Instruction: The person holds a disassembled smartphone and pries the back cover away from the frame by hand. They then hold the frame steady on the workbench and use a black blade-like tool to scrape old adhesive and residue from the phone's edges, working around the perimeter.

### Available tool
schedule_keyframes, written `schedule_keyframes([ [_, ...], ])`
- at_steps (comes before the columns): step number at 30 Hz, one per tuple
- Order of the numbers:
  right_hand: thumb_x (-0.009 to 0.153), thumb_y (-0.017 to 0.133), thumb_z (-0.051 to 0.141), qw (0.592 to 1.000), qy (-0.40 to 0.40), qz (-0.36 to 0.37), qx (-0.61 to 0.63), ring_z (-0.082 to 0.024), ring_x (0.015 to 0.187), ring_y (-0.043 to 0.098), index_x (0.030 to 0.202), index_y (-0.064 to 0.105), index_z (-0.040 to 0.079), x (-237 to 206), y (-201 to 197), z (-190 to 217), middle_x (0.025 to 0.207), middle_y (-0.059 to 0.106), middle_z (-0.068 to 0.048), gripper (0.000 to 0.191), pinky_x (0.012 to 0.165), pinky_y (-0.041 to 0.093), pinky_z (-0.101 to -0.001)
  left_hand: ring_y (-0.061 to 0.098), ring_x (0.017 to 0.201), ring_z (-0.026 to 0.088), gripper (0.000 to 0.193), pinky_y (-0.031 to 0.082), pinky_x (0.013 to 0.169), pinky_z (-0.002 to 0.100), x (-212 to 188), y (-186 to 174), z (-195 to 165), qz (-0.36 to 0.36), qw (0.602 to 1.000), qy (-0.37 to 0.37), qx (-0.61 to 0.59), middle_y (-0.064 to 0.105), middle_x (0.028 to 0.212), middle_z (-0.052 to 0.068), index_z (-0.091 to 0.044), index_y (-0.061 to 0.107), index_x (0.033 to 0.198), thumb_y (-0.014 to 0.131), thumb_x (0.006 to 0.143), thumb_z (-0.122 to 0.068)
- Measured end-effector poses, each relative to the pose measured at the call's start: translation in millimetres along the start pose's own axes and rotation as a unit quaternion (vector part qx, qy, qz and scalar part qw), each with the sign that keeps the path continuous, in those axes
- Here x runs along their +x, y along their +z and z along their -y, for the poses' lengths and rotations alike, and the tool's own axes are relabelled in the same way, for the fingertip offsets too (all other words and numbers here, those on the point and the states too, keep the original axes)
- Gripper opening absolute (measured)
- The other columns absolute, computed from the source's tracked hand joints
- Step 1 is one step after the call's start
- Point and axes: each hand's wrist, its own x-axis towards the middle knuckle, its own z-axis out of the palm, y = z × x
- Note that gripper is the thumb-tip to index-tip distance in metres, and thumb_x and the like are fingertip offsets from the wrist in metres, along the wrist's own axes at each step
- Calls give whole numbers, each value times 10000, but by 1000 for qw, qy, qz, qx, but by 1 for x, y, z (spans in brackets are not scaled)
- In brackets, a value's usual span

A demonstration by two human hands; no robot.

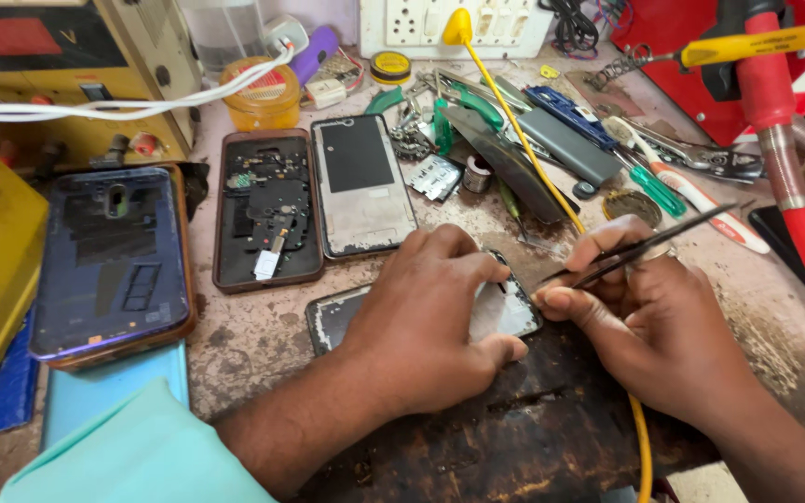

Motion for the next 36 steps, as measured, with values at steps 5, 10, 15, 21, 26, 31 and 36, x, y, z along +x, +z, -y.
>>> schedule_keyframes([
  [5,881,723,55,1000,14,-12,-17,-102,783,750,1085,546,34,1,1,0,791,750,-38,271,676,596,-244,499,1247,339,595,395,1054,439,0,1,1,-10,1000,12,-1,595,1228,141,-93,719,1151,876,646,-366],
  [10,938,759,108,989,101,24,-103,-140,857,800,1031,591,50,5,-1,-1,873,760,-80,201,760,618,-295,498,1244,338,583,399,1045,438,1,0,2,-6,1000,8,-4,595,1226,136,-96,719,1150,871,657,-367],
  [15,906,659,-18,987,35,24,154,-198,906,774,1137,474,40,8,-4,-14,935,752,-146,301,801,645,-330,500,1247,340,579,399,1048,437,1,0,3,-3,1000,15,-3,597,1218,139,-94,722,1151,868,662,-369],
  [21,910,641,-24,987,36,19,158,-207,931,780,1161,441,38,1,-8,-29,946,762,-174,327,823,645,-328,503,1248,343,574,402,1045,438,2,0,8,-5,999,42,-7,600,1230,145,-88,730,1150,867,670,-372],
  [26,903,664,4,992,26,13,125,-180,903,775,1157,453,40,-2,-2,-14,926,759,-134,333,791,634,-302,501,1250,340,573,401,1047,438,1,1,7,-9,999,38,-5,599,1228,143,-90,730,1143,869,665,-374],
  [31,879,754,95,995,45,-20,-84,-127,799,782,1054,546,49,-2,3,0,798,760,-65,276,692,606,-272,502,1244,342,559,405,1044,438,1,1,6,-4,999,36,-1,595,1236,145,-94,732,1137,866,670,-370],
  [36,894,702,39,1000,9,11,-7,-116,851,771,1075,546,43,0,0,-9,853,757,-54,239,732,605,-263,511,1253,340,570,409,1044,434,3,-1,6,-4,999,36,-7,607,1230,143,-96,739,1135,874,657,-374],
])
